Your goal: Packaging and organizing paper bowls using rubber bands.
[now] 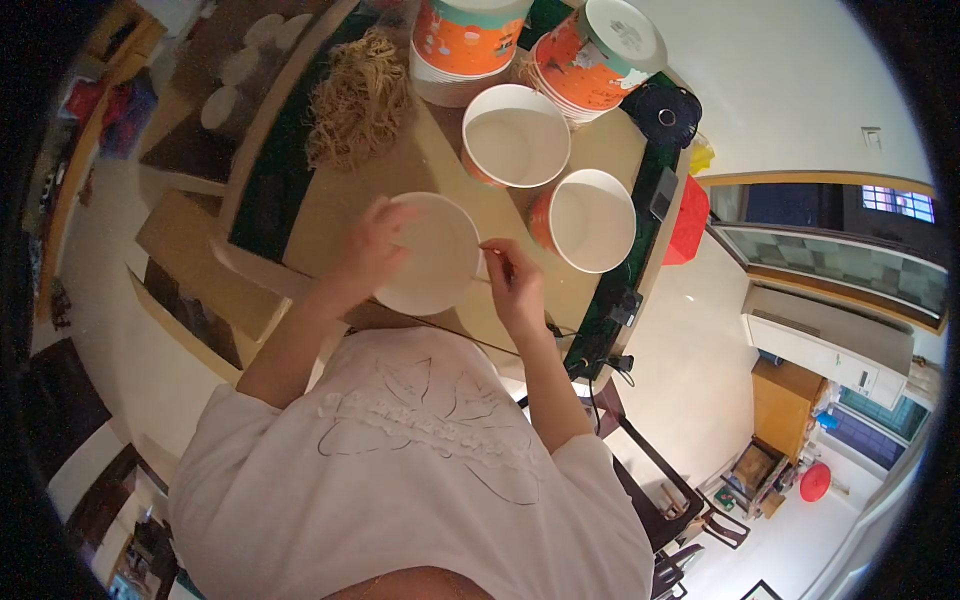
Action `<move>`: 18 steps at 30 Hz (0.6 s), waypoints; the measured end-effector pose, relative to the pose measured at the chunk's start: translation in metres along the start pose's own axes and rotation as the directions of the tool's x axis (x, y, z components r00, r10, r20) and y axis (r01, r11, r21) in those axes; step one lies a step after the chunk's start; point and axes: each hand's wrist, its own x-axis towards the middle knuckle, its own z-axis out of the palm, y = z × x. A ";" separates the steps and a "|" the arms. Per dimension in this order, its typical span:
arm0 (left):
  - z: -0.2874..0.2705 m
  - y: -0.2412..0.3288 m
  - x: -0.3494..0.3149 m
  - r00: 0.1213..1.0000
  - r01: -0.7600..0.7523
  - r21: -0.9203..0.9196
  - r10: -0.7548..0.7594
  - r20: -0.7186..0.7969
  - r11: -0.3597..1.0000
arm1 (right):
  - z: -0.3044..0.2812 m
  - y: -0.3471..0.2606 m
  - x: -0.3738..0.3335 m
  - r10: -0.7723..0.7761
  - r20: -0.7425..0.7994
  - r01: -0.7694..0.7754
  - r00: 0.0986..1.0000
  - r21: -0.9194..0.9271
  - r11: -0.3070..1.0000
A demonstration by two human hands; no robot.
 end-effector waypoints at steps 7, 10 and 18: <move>-0.010 -0.049 -0.005 0.952 0.307 -0.211 -0.303 0.050 0.928 | 0.001 0.000 -0.007 -0.191 0.222 0.228 0.956 -0.153 0.962; 0.000 -0.074 -0.006 0.887 0.462 -0.452 -0.396 0.239 0.763 | 0.007 0.029 -0.008 -0.109 0.124 0.117 0.986 -0.058 0.991; 0.041 -0.092 -0.005 0.631 0.774 -0.472 -0.572 0.524 0.421 | 0.024 0.106 0.013 0.254 -0.028 -0.244 0.967 0.198 0.950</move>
